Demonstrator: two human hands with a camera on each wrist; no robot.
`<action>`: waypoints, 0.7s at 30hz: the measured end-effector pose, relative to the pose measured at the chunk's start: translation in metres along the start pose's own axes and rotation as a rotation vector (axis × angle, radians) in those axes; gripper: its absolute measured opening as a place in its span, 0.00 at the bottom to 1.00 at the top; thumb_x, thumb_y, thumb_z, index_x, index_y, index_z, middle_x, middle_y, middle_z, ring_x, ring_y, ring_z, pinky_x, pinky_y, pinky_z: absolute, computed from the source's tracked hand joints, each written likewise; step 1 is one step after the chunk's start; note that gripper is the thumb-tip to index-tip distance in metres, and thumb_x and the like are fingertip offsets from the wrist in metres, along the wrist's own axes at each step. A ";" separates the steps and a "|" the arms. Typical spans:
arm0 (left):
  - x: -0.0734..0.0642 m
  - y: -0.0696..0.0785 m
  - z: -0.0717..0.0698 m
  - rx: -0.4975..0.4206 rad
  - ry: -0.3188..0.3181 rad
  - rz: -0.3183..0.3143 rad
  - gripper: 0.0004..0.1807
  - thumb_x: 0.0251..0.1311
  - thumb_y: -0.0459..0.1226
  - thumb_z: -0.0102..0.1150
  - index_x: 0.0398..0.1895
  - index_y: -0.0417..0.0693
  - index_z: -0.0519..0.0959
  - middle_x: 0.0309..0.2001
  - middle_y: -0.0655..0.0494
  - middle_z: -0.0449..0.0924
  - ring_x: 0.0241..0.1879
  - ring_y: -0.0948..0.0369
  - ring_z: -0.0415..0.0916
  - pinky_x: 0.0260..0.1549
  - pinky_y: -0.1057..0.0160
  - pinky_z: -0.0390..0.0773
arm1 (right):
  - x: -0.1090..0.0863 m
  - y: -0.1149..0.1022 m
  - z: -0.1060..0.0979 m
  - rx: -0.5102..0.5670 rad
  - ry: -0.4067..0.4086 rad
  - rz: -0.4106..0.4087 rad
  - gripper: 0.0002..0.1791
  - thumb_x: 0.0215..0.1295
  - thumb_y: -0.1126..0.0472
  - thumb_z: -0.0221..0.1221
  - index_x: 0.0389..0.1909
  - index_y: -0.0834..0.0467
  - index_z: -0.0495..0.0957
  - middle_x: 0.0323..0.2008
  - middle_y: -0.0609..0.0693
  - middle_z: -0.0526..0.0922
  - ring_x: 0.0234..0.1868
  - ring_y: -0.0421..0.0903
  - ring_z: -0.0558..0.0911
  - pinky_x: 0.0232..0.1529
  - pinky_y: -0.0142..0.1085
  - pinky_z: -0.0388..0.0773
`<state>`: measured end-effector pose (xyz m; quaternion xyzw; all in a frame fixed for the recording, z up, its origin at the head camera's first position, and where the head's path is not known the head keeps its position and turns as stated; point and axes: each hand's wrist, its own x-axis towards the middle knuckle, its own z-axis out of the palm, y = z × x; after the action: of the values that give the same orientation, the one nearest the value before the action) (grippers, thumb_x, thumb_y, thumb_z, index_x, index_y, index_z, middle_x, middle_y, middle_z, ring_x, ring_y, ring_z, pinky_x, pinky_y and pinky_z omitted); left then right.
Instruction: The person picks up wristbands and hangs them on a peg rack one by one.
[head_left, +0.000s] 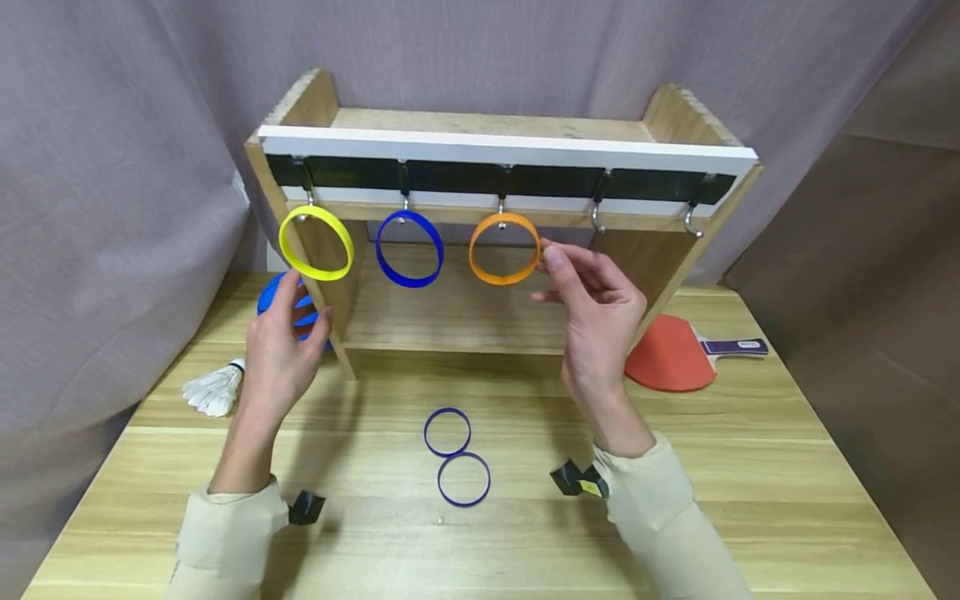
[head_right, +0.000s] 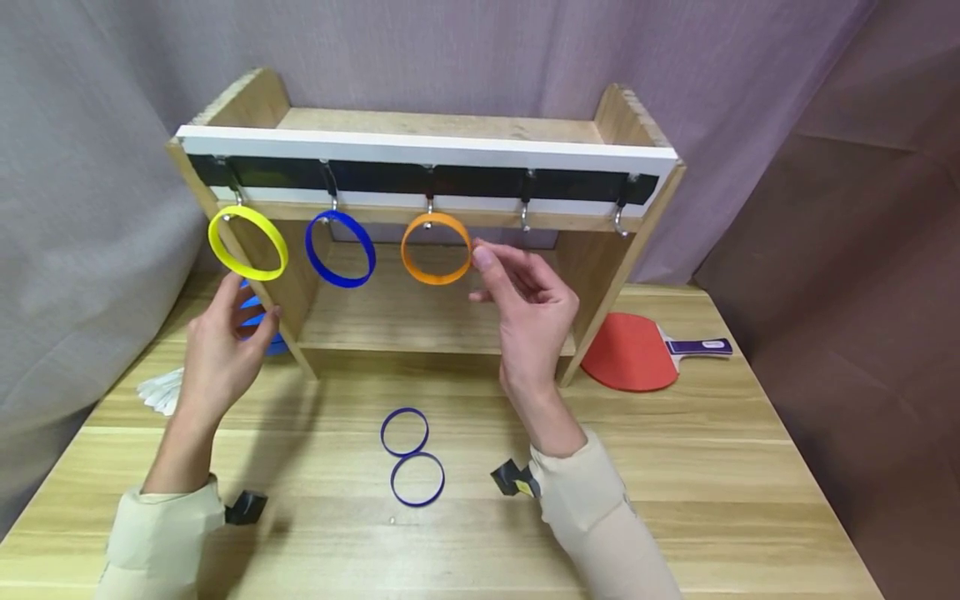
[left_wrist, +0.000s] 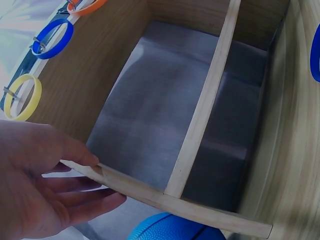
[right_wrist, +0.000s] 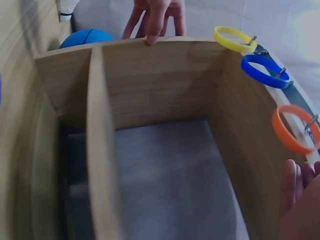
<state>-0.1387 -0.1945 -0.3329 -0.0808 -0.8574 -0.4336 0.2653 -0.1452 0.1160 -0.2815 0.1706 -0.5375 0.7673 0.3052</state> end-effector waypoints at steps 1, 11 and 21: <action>0.000 0.000 0.000 -0.001 0.003 -0.002 0.31 0.61 0.27 0.61 0.68 0.49 0.67 0.54 0.36 0.78 0.45 0.42 0.81 0.36 0.49 0.86 | -0.002 0.001 -0.004 -0.006 0.004 0.011 0.12 0.62 0.67 0.66 0.42 0.73 0.81 0.43 0.68 0.83 0.38 0.57 0.85 0.27 0.39 0.85; 0.002 0.003 -0.002 -0.020 0.091 -0.039 0.28 0.57 0.28 0.66 0.62 0.42 0.71 0.50 0.45 0.81 0.43 0.50 0.83 0.38 0.56 0.86 | -0.031 0.009 -0.044 -0.215 -0.190 0.302 0.14 0.67 0.59 0.63 0.42 0.68 0.84 0.40 0.62 0.85 0.35 0.57 0.85 0.29 0.45 0.86; 0.002 0.004 -0.002 -0.063 0.157 -0.064 0.22 0.55 0.29 0.68 0.53 0.38 0.73 0.46 0.51 0.81 0.41 0.56 0.82 0.37 0.71 0.83 | -0.057 0.020 -0.065 -0.665 -0.865 0.574 0.12 0.64 0.51 0.65 0.43 0.54 0.85 0.35 0.46 0.86 0.35 0.47 0.84 0.32 0.37 0.84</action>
<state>-0.1383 -0.1937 -0.3277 -0.0275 -0.8221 -0.4736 0.3149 -0.1106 0.1556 -0.3531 0.2106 -0.8476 0.4715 -0.1221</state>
